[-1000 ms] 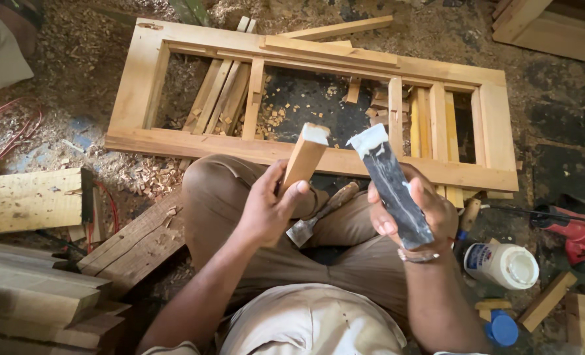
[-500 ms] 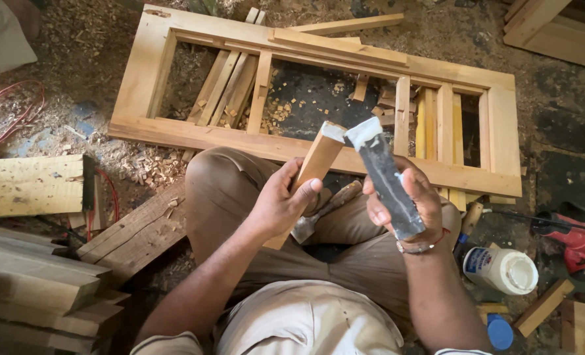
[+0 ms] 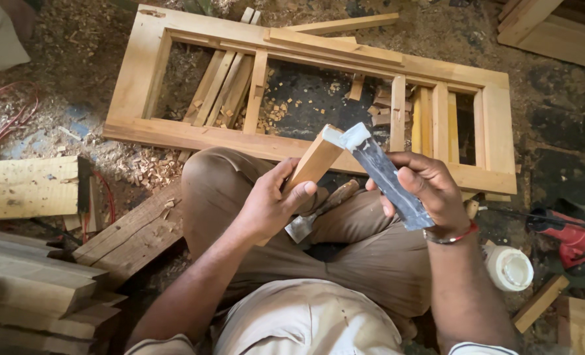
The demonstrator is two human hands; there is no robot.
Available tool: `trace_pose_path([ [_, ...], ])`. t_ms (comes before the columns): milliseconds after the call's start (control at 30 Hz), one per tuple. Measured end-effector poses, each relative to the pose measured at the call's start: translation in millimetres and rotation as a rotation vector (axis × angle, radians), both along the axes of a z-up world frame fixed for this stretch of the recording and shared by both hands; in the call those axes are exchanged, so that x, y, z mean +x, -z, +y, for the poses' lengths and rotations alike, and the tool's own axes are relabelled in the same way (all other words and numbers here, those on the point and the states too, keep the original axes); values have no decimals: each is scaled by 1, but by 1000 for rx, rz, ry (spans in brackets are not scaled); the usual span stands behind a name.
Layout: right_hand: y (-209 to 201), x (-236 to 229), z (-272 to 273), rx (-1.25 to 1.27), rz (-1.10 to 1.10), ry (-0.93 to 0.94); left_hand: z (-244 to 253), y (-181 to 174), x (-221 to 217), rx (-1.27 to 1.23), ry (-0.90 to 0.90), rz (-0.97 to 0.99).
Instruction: The person applies white glue to the ends of small wooden slats using a metal putty knife. They repeatedly scoop glue from a container and spread it onto the wood pieces, then place the slats into a wooden frame structure.
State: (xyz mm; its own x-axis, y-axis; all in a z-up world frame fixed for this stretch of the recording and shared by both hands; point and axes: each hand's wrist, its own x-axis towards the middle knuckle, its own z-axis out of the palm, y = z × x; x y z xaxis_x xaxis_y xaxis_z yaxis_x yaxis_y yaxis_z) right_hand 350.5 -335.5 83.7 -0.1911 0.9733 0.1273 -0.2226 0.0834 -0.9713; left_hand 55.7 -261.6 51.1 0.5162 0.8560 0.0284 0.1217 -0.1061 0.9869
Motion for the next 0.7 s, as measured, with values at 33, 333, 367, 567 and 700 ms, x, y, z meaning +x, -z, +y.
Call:
trace_pose_path([
  [33, -1, 3, 0, 8, -1, -7, 1, 2, -1, 3, 7, -19],
  [333, 20, 2, -13, 21, 372, -41, 21, 7, 0, -320, 91, -425],
  [367, 24, -2, -13, 3, 451, -65, 25, 1, -1, -376, 107, -525],
  [567, 32, -30, -17, 83, 500, -98, 64, -16, -13, -537, 180, -934],
  [700, 30, -52, -34, 211, 81, 85, 73, 0, -7, -605, 45, -1000],
])
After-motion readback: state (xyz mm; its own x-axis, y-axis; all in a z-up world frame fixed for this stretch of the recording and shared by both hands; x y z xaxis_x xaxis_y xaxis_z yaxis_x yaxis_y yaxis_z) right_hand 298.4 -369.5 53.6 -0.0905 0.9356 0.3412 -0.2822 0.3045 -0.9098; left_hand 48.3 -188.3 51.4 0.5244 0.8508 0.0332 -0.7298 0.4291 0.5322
